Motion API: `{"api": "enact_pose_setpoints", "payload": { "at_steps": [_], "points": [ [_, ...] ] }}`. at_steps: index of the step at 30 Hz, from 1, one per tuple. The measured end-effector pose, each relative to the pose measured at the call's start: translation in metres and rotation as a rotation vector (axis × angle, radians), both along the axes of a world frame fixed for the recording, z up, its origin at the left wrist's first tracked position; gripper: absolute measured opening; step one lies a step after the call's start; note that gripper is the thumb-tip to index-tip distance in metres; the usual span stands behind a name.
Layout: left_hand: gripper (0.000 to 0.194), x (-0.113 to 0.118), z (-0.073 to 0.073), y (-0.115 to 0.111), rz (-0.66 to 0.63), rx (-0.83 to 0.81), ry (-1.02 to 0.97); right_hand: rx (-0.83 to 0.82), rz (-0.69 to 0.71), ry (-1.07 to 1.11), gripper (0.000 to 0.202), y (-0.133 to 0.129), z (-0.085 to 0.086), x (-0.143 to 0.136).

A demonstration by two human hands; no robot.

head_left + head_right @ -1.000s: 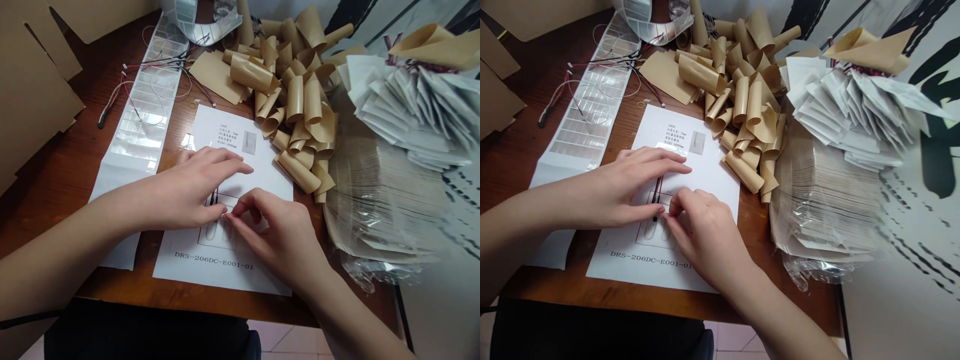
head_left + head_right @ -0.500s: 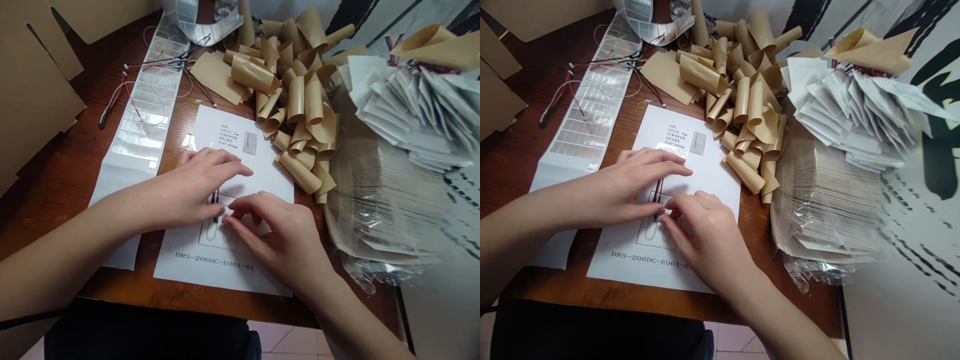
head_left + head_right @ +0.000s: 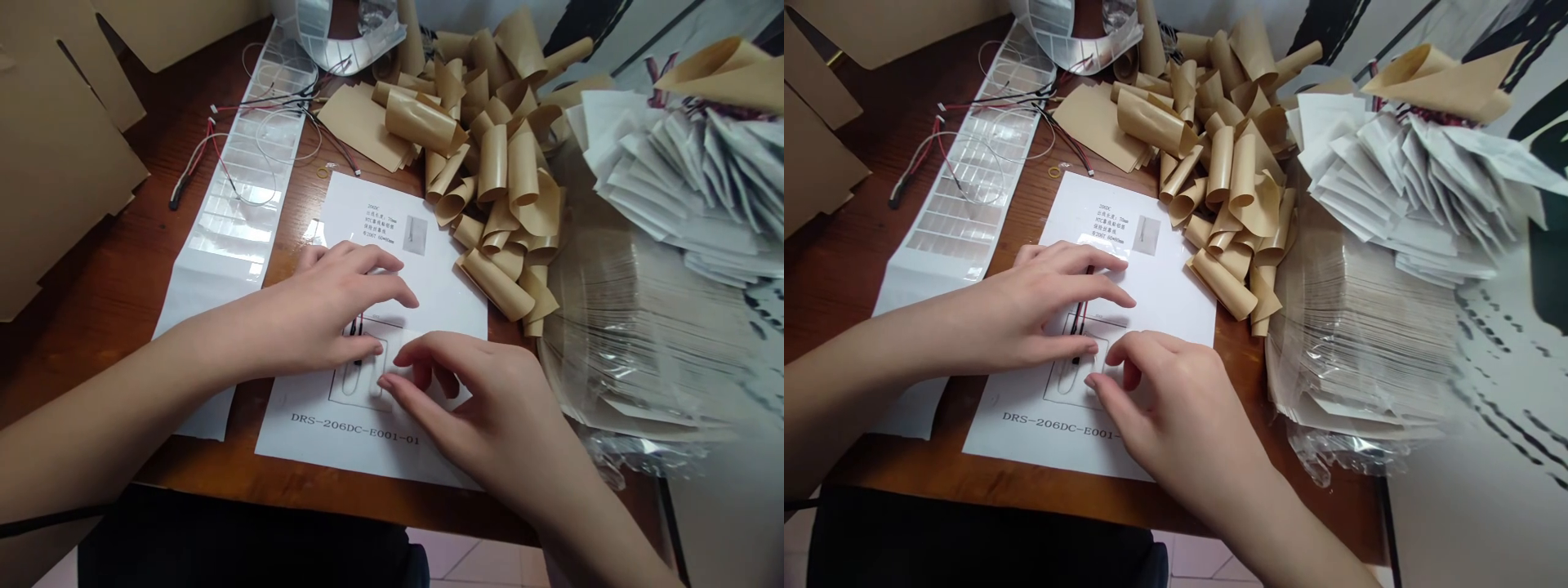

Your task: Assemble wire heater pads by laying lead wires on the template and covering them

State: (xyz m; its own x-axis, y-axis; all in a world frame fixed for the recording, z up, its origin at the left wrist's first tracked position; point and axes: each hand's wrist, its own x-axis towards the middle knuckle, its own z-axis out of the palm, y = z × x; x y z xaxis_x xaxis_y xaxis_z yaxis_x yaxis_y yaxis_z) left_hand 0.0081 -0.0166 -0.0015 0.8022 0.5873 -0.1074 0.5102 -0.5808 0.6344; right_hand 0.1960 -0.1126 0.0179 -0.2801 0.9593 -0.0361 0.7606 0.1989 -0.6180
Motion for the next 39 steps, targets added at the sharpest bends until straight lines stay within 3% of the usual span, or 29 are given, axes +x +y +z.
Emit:
{"api": "enact_pose_setpoints", "payload": {
  "at_steps": [15,21,29,39],
  "points": [
    [0.031,0.0014,-0.0041,0.0002,0.019,0.008,-0.010,-0.171,0.007,-0.076,0.015,-0.0027,0.0006,-0.0016],
    [0.030,0.0008,-0.0044,0.0008,0.018,0.006,-0.010,-0.125,0.045,-0.031,0.007,-0.0062,-0.0018,-0.0023],
    [0.030,0.0013,-0.0031,0.0005,0.021,0.003,-0.005,-0.128,0.123,-0.076,0.022,-0.0079,0.0000,-0.0047],
    [0.030,0.0009,-0.0037,0.0006,0.021,-0.001,-0.016,-0.238,0.013,-0.015,0.020,-0.0049,0.0006,-0.0070]
  ]
}}
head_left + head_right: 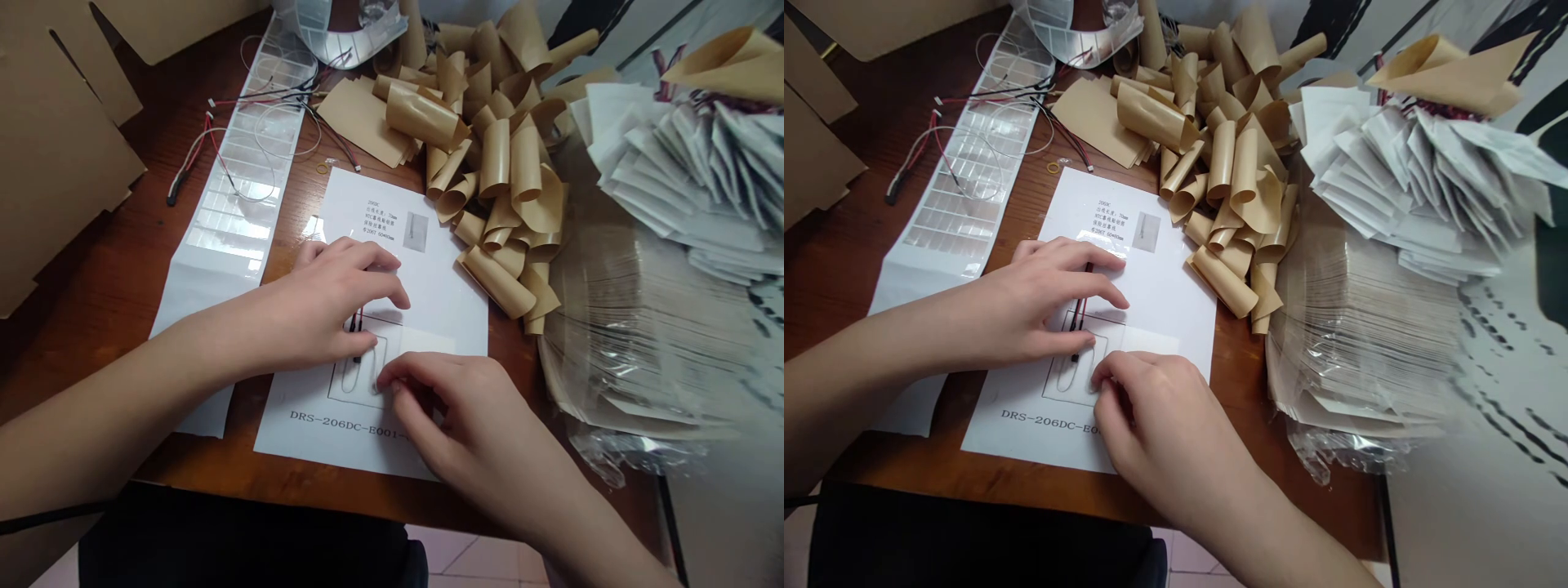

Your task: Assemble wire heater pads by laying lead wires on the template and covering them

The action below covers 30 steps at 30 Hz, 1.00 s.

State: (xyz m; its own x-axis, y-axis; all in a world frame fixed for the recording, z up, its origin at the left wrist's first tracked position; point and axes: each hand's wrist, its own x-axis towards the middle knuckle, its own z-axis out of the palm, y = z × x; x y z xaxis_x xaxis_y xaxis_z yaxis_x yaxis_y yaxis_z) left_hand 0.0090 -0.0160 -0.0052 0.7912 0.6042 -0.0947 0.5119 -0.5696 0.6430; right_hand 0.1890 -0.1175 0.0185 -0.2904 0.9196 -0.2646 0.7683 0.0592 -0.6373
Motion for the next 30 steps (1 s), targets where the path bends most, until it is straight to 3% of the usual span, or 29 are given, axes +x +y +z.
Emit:
{"api": "enact_pose_setpoints", "payload": {
  "at_steps": [8,30],
  "points": [
    [0.031,0.0013,0.0017,0.0002,0.005,-0.007,0.018,0.013,0.006,0.040,0.022,-0.0025,0.0008,-0.0018],
    [0.029,0.0013,0.0000,-0.0013,-0.003,0.033,0.016,0.100,0.099,-0.112,0.024,-0.0030,-0.0034,-0.0045]
  ]
}}
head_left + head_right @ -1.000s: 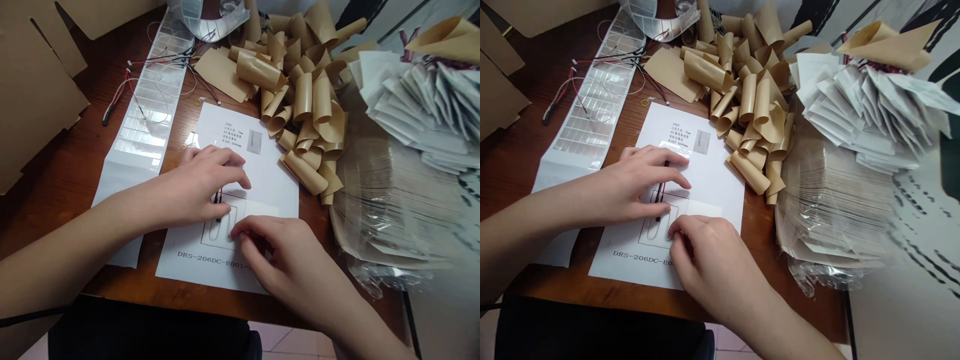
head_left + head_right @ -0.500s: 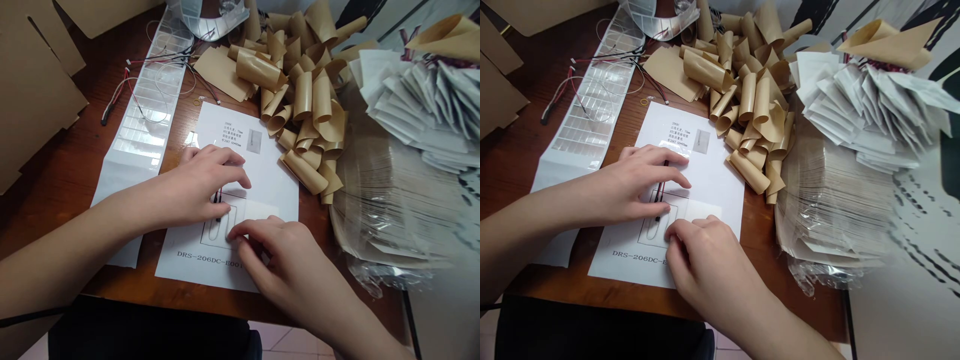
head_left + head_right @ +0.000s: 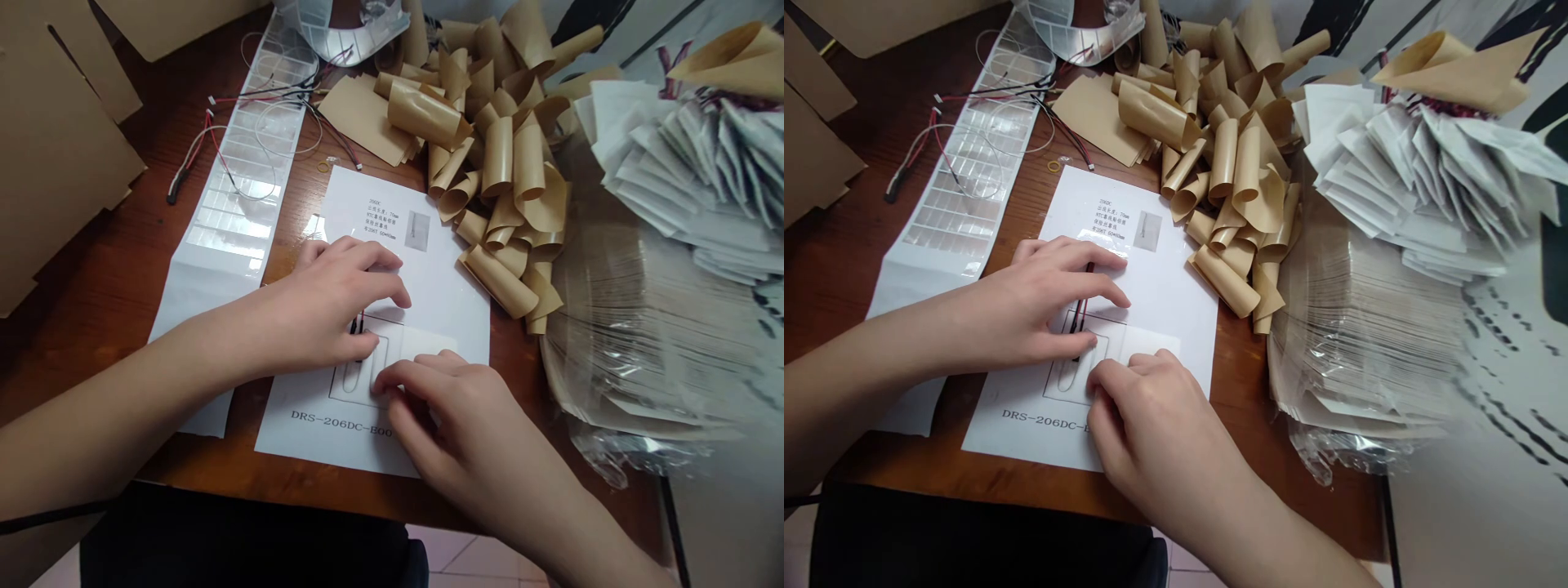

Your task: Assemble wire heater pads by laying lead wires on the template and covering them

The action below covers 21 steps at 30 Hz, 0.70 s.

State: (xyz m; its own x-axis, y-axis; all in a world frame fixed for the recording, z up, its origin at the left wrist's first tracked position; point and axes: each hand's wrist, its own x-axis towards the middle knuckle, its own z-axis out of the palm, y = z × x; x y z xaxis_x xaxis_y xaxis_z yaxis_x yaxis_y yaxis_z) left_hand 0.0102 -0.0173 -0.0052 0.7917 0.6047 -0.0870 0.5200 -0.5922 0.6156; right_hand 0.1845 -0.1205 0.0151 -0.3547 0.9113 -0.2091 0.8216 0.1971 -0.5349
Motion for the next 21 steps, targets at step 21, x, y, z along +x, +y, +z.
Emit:
{"api": "enact_pose_setpoints", "payload": {
  "at_steps": [21],
  "points": [
    [0.033,0.0051,0.0002,-0.0038,0.065,-0.034,0.006,0.062,0.082,0.002,0.024,-0.0028,0.0021,0.0023]
  ]
}}
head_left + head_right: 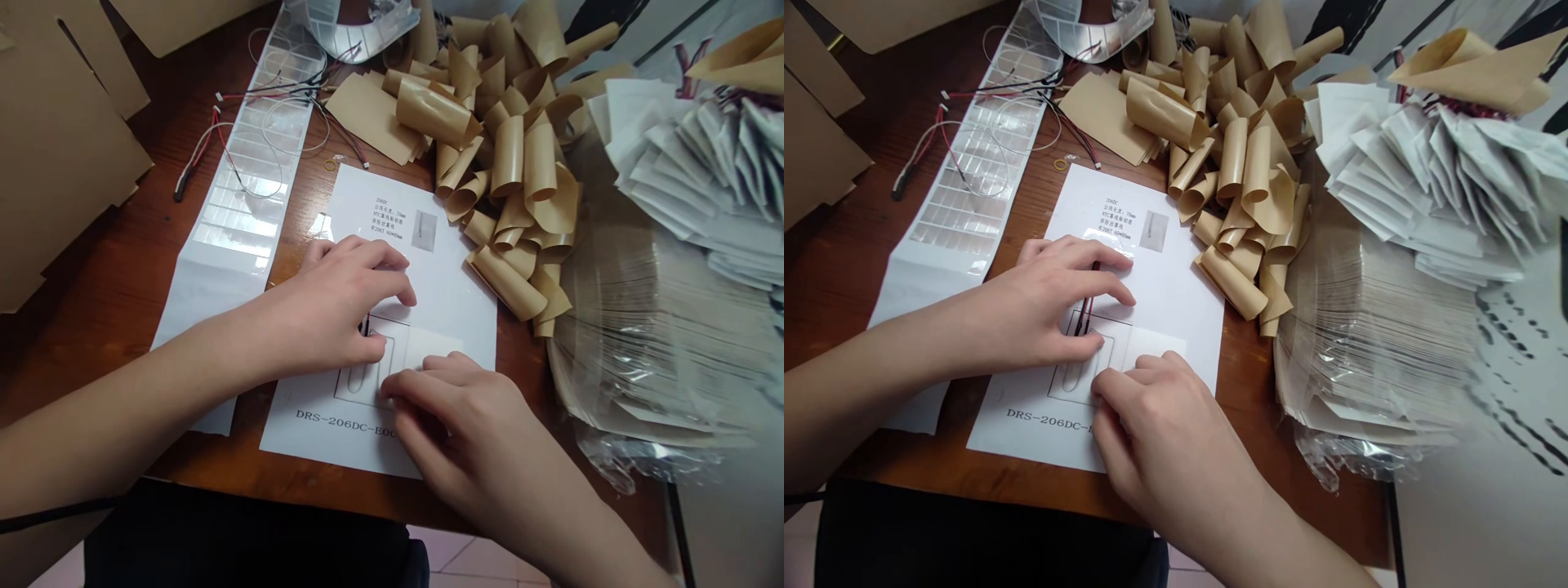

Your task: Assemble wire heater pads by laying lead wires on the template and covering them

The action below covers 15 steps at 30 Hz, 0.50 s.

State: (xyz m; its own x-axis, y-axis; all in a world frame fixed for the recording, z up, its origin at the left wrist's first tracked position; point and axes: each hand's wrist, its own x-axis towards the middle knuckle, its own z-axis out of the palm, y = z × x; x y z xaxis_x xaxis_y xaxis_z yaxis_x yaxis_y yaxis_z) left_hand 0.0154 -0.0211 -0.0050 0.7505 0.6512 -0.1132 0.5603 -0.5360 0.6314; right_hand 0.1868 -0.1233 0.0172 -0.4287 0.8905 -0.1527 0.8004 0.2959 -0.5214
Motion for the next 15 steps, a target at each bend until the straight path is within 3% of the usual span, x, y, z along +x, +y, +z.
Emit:
{"api": "enact_pose_setpoints", "payload": {
  "at_steps": [8,15],
  "points": [
    [0.033,0.000,-0.001,0.001,0.018,-0.002,-0.004,0.023,0.030,-0.002,0.022,-0.001,-0.001,0.002],
    [0.032,0.000,-0.002,0.002,0.018,-0.007,0.004,0.183,0.145,-0.072,0.027,-0.011,-0.004,0.001]
  ]
}}
